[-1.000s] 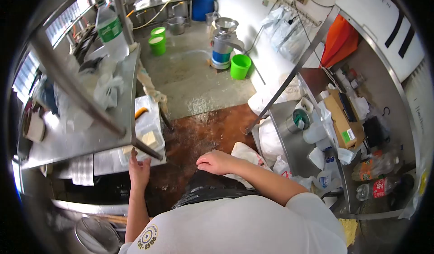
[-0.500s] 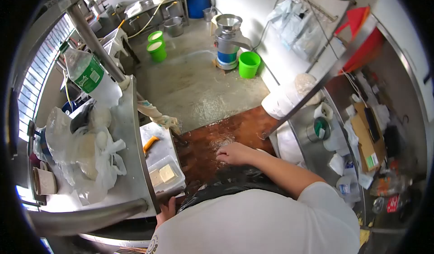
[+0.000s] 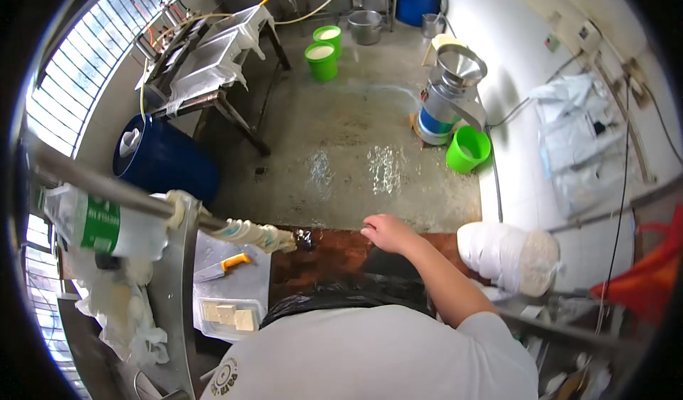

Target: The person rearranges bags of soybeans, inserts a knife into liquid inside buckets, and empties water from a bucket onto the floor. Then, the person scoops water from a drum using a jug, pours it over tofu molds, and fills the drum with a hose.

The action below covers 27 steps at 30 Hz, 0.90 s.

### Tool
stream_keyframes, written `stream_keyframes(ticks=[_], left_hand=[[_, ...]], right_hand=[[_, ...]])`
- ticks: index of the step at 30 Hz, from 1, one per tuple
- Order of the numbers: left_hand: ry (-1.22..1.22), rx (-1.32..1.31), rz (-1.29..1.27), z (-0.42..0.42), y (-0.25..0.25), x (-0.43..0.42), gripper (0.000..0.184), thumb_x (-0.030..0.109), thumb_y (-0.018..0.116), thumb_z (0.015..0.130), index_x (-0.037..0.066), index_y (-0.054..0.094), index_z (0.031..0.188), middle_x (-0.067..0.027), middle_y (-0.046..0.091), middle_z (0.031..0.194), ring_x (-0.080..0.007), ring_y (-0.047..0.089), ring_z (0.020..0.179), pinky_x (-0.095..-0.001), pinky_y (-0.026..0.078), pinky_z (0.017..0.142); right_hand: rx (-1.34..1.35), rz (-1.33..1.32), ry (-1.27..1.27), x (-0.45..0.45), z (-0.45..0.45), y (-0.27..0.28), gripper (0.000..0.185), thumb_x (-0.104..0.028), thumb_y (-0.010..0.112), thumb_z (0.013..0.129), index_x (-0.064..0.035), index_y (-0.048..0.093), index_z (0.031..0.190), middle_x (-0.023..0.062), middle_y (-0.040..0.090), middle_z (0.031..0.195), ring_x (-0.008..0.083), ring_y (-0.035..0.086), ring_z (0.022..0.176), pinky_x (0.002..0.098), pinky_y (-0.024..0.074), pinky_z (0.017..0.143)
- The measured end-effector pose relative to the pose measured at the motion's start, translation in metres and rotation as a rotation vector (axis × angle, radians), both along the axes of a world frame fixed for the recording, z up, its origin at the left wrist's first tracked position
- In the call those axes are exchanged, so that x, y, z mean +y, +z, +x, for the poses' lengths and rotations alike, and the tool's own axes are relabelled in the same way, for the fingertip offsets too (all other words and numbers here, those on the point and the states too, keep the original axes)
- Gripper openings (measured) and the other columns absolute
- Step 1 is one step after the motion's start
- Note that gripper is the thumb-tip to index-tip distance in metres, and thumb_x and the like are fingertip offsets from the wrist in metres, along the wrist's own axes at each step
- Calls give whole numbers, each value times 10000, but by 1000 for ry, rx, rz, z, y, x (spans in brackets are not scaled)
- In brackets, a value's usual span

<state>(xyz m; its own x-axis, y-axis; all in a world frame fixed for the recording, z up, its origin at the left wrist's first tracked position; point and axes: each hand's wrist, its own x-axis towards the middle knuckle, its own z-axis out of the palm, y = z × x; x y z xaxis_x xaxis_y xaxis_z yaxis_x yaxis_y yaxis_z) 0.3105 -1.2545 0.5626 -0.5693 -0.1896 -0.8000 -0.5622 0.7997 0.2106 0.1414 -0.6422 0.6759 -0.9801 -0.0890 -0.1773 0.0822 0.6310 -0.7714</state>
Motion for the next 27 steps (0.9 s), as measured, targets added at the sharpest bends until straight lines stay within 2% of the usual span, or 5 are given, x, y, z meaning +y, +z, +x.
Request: stream_keyframes(ticks=[8, 11, 14, 21, 27], left_hand=[[-130, -13, 84, -123, -20, 107, 301, 236, 630, 972, 56, 660, 1211, -155, 724, 1105, -330, 699, 995, -441, 549, 902], [-222, 221, 301, -184, 36, 172, 236, 348, 588, 1007, 119, 638, 1038, -21, 616, 843, -179, 608, 737, -350, 524, 651], [779, 9, 573, -250, 94, 253, 316, 488, 548, 1041, 201, 637, 944, 40, 514, 746, -79, 461, 597, -246, 366, 495], [167, 629, 344, -371, 81, 320, 466, 445, 571, 1035, 13, 697, 1157, -117, 734, 926, -215, 698, 869, -350, 552, 784], [310, 703, 419, -464, 30, 338, 402, 321, 654, 987, -25, 694, 1188, -200, 750, 1088, -311, 725, 1013, -397, 554, 889]], right_hand=[[-151, 300, 83, 173, -63, 0, 374, -325, 646, 951, -11, 700, 1146, 242, 717, 1106, 439, 673, 1027, 493, 536, 906], [-128, 223, 17, 188, -106, 15, 393, -329, 657, 951, 1, 695, 1162, 246, 715, 1121, 429, 680, 1026, 481, 539, 907], [-81, 104, -79, 199, -142, 20, 406, -319, 670, 954, -2, 685, 1208, 227, 724, 1125, 374, 701, 1003, 440, 548, 886], [-119, 160, -85, 220, -209, 4, 373, -285, 689, 950, -4, 705, 1195, 193, 747, 1086, 303, 720, 960, 385, 559, 857], [-109, 215, -74, 221, -310, -59, 329, -288, 688, 942, -36, 733, 1148, 178, 752, 1034, 295, 719, 916, 383, 555, 829]])
